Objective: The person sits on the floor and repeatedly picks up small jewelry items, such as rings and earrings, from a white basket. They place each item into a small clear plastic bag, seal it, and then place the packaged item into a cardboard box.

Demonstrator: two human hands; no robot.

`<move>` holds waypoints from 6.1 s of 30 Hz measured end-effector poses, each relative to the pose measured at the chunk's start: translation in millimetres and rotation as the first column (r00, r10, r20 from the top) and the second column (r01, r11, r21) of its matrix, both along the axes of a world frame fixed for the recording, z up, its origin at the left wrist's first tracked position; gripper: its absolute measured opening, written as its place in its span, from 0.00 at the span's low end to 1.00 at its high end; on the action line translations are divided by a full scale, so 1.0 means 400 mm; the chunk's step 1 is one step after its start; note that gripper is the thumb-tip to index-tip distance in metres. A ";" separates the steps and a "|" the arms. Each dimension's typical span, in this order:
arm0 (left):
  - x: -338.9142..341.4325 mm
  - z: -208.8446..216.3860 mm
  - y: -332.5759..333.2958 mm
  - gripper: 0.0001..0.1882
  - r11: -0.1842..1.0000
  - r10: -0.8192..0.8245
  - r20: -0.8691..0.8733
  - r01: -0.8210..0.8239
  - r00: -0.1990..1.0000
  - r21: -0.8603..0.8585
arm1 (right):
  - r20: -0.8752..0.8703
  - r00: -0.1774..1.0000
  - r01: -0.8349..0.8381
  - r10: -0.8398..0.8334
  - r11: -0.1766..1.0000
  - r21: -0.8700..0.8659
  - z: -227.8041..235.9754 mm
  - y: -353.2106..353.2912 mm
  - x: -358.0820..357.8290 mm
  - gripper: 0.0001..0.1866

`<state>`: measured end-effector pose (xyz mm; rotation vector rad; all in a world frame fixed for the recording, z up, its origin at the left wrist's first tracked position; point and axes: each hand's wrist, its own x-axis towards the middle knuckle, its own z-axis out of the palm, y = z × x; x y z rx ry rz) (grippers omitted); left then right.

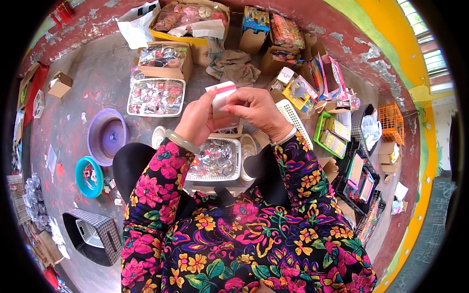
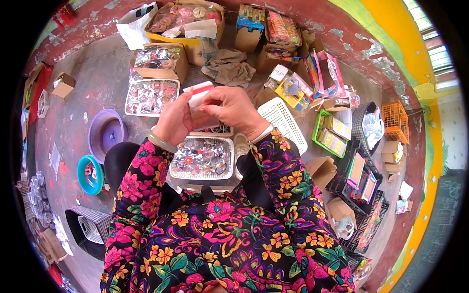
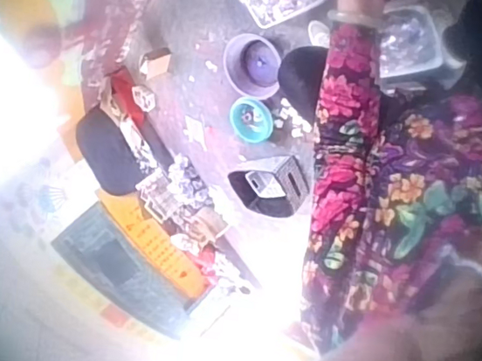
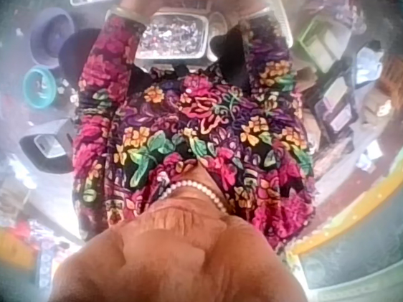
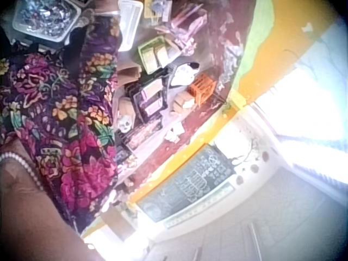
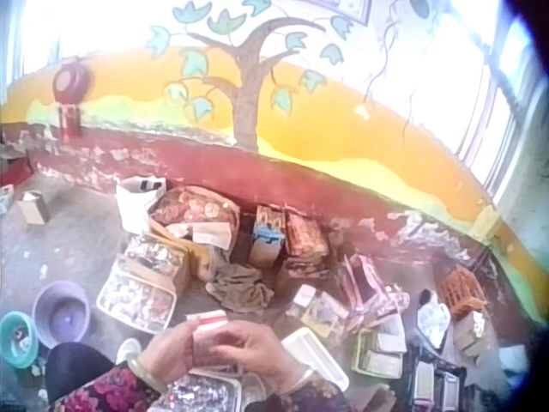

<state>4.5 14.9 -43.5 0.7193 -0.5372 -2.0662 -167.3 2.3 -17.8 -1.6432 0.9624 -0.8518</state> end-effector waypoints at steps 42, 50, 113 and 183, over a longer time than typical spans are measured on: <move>0.023 0.013 0.025 0.19 0.967 -0.214 0.130 0.229 0.968 -0.115 | -0.025 0.996 0.090 -0.087 0.982 0.164 0.021 0.014 -0.026 0.07; 0.035 0.002 0.013 0.17 0.987 -0.159 0.018 0.159 0.987 -0.008 | 0.012 1.000 -0.025 0.026 0.997 -0.072 0.024 0.027 -0.013 0.05; -0.005 0.023 0.016 0.23 0.932 -0.062 0.175 0.119 0.983 -0.342 | 0.035 0.991 0.107 -0.127 0.933 0.344 0.047 0.014 -0.065 0.10; 0.030 0.004 -0.010 0.06 0.961 0.197 0.397 -0.096 0.896 -0.261 | 0.045 0.997 0.037 -0.055 0.946 0.322 0.018 -0.031 -0.023 0.08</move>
